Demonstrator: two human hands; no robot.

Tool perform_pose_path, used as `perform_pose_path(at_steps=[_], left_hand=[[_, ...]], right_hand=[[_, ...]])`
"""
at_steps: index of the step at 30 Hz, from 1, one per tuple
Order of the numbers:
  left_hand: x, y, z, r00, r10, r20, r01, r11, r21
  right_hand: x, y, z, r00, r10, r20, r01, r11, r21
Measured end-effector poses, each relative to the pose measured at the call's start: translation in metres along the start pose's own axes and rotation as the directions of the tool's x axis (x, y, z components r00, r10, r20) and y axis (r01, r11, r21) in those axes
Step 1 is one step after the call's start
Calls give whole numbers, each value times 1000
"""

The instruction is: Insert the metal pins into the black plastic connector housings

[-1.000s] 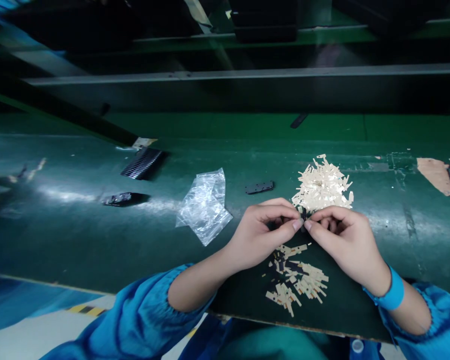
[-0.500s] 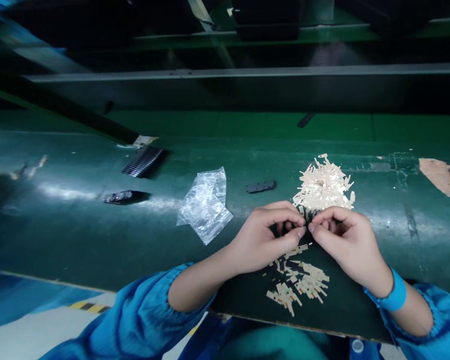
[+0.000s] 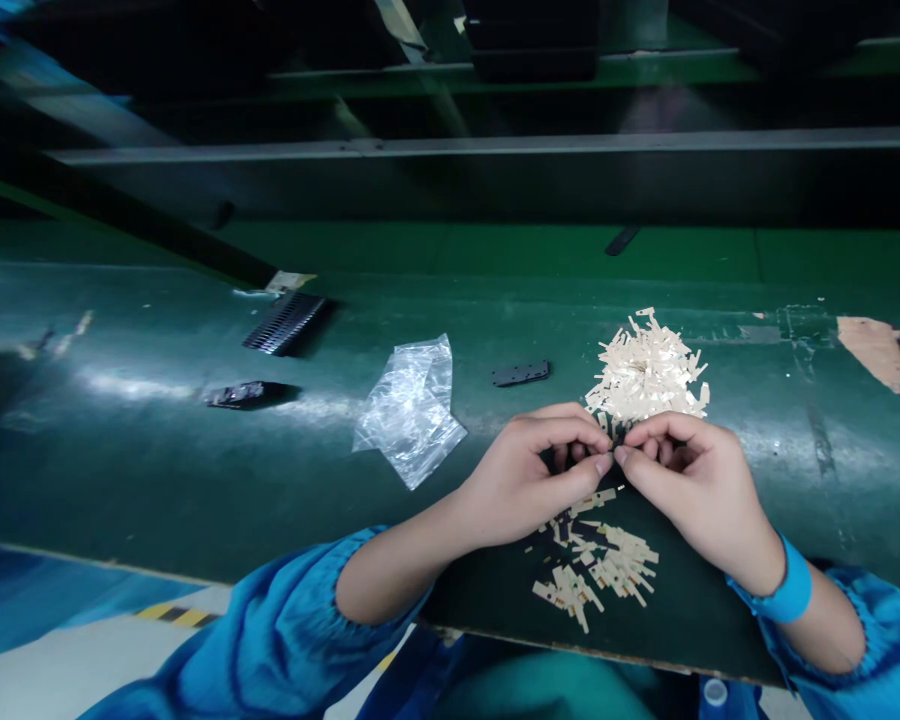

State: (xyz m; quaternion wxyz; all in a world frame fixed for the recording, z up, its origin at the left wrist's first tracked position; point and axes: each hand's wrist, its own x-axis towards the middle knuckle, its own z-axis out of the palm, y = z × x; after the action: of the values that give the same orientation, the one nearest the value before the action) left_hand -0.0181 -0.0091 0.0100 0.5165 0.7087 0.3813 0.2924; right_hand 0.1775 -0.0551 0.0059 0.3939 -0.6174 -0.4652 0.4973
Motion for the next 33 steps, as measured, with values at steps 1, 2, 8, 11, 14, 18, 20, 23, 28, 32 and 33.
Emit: perform_pose_path(at_steps=[1, 2, 8, 11, 14, 18, 20, 23, 28, 32, 33], left_hand=[[0, 0, 0, 1000, 2, 1, -2, 1000, 0], [0, 0, 0, 1000, 2, -1, -2, 1000, 1], [0, 1, 1, 999, -33, -9, 33, 999, 20], [0, 1, 1, 997, -72, -11, 72, 997, -2], [3, 1, -1, 991, -130, 11, 130, 985, -117], [9, -2, -4, 960, -250, 125, 278, 895, -350], [12, -4, -5, 938, -287, 195, 345, 830, -438], [14, -5, -5, 918, -302, 258, 395, 767, -505], [12, -5, -4, 895, -324, 306, 442, 738, -510], [11, -5, 0, 851, -355, 387, 508, 743, -435], [11, -6, -1, 847, -352, 397, 507, 758, -410]], right_hand=[[0, 0, 0, 1000, 0, -2, 0, 1000, 1], [0, 0, 0, 1000, -3, 0, 3, 1000, 1], [-1, 1, -1, 997, -66, -30, 65, 997, -42], [0, 2, -1, 995, -85, -48, 82, 995, -58], [1, 1, -1, 998, -53, -23, 53, 998, -25], [2, -1, -2, 998, 25, 55, -28, 998, 57], [2, -2, -2, 994, 61, 92, -71, 991, 109], [2, -2, -3, 985, 96, 147, -122, 976, 183], [3, 0, -6, 974, 103, 202, -154, 953, 259], [2, 1, -7, 964, 118, 236, -184, 942, 282], [2, 2, -7, 963, 125, 241, -192, 940, 281]])
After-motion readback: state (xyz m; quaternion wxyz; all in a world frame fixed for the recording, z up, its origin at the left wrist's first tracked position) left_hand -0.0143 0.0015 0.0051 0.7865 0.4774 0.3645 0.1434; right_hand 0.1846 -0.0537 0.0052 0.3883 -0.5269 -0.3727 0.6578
